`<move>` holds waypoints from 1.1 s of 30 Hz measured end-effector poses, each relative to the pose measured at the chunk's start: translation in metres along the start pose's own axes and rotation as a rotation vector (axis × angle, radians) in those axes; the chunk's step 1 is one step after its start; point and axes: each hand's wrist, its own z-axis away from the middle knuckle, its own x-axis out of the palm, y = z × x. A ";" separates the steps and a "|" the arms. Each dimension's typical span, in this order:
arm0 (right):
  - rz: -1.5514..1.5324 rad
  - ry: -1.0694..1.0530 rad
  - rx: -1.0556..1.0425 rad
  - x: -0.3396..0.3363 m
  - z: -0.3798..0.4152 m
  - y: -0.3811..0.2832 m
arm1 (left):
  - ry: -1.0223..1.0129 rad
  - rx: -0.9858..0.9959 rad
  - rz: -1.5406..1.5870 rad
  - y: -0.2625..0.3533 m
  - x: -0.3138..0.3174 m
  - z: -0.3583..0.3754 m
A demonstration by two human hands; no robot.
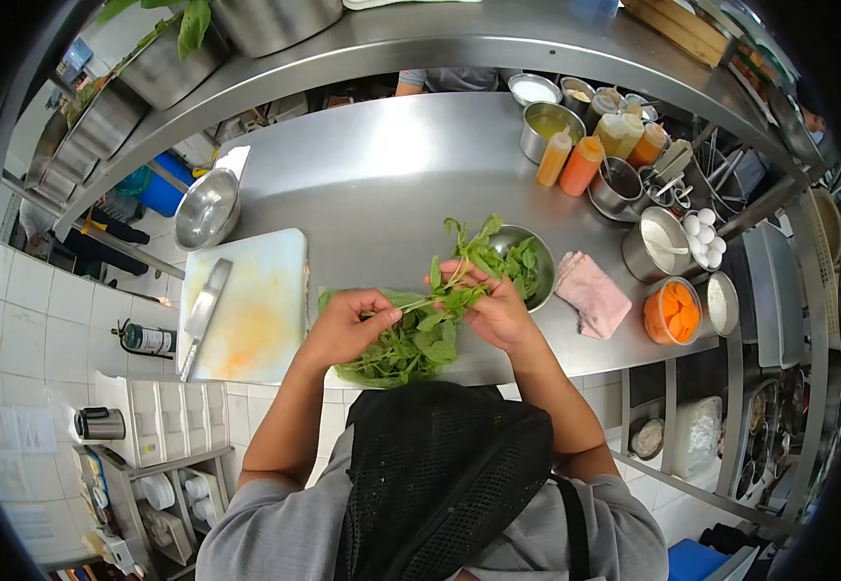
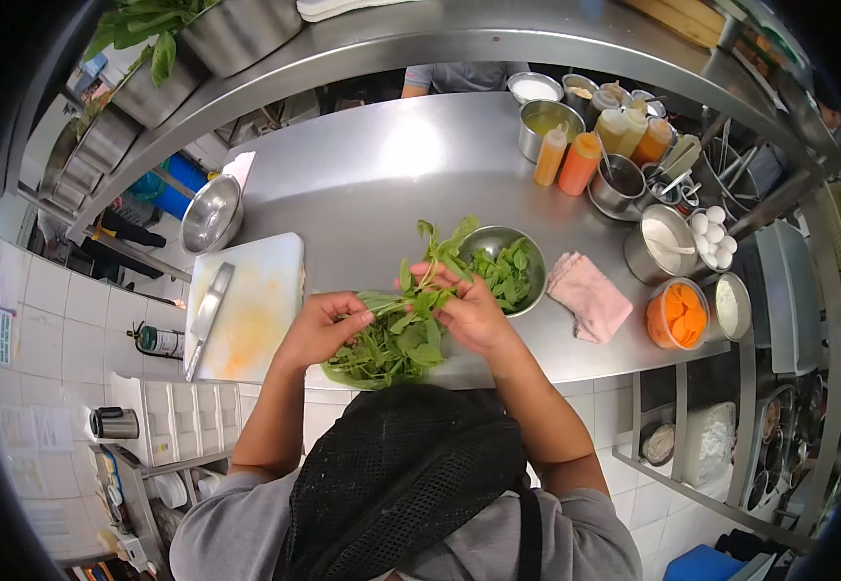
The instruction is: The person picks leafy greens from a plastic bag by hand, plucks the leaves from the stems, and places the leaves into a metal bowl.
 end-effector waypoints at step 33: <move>0.323 0.238 -0.027 -0.049 0.019 0.001 | 0.270 0.170 0.124 -0.003 -0.016 0.000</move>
